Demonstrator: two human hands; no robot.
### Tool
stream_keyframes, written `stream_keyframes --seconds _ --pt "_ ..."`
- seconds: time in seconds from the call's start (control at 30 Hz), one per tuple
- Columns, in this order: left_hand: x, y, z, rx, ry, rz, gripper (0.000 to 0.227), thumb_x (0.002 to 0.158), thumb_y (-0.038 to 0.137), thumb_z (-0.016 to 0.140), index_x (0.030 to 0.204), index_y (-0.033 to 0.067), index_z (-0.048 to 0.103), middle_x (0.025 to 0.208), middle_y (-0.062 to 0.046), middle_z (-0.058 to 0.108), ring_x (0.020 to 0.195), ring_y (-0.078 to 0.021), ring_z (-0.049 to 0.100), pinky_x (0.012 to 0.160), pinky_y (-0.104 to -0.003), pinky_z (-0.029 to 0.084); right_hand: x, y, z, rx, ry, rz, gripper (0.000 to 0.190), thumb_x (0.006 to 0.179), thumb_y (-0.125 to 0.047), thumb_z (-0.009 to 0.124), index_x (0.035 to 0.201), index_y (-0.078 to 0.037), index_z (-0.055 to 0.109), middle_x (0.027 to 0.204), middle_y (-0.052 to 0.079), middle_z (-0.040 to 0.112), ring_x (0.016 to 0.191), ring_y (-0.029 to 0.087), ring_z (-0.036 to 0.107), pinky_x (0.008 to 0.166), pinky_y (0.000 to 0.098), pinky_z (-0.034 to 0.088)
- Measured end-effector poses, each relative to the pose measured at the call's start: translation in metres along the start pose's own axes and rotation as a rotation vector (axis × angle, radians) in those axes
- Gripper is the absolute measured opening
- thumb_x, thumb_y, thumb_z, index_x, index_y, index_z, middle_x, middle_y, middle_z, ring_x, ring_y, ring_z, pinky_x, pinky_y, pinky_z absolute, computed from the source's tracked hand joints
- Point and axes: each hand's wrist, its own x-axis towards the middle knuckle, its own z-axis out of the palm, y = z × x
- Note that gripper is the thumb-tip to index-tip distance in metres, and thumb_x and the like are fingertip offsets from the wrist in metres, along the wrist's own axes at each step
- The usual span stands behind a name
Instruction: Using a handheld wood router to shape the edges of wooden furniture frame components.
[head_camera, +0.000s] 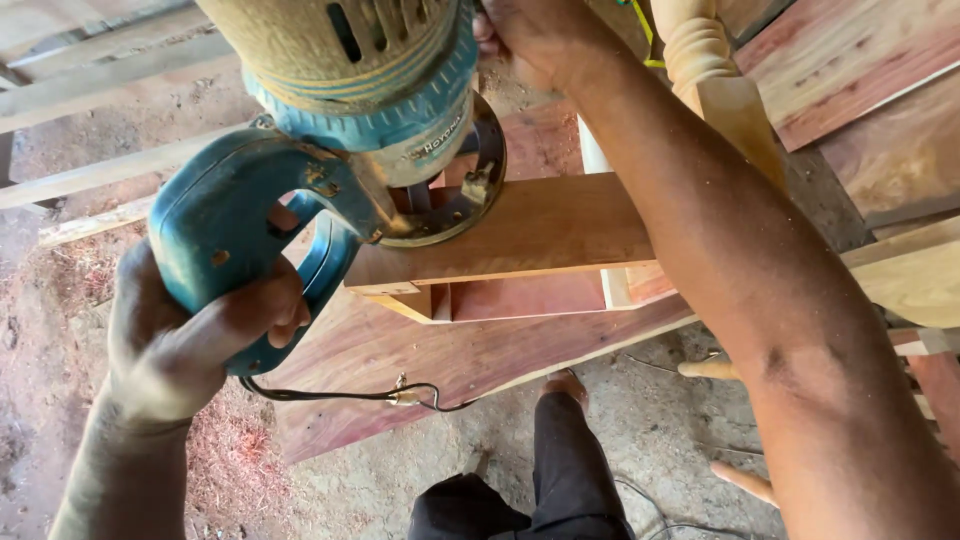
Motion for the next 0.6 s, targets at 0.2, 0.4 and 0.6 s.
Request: stream_keyframes --seconds 0.2,0.4,0.6 --pt "0.006 -0.005 -0.014 0.005 -0.061 -0.065 0.048 0.083 0.003 0.071 0.130 0.0014 0.063 0.085 -0.007 0.069 0.073 -0.0143 0.064 0.068 -0.031 0.053 -0.013 -0.018 0.002 0.137 -0.261 -0.035 0.032 0.114 -0.031 0.056 0.089 -0.011 0.057 0.069 -0.002 0.051 0.061 0.008 0.048 0.057 0.0259 0.038" --pt "0.006 0.005 -0.013 0.020 0.017 -0.177 0.045 0.079 0.002 0.077 0.122 0.0007 0.064 0.090 -0.004 0.071 0.080 -0.0118 0.066 0.074 -0.030 0.053 0.002 0.017 -0.015 -0.057 -0.008 -0.105 0.033 0.109 -0.036 0.057 0.085 -0.014 0.060 0.064 -0.003 0.056 0.054 0.009 0.052 0.049 0.0257 0.040" --pt "0.003 0.002 -0.006 0.227 0.066 -0.053 0.041 0.084 0.009 0.077 0.123 -0.0005 0.069 0.080 -0.008 0.068 0.068 -0.0142 0.064 0.062 -0.031 0.052 0.023 0.049 -0.048 -0.053 0.061 -0.014 0.035 0.108 -0.032 0.062 0.080 -0.013 0.059 0.063 -0.002 0.058 0.054 0.010 0.055 0.051 0.0259 0.043"
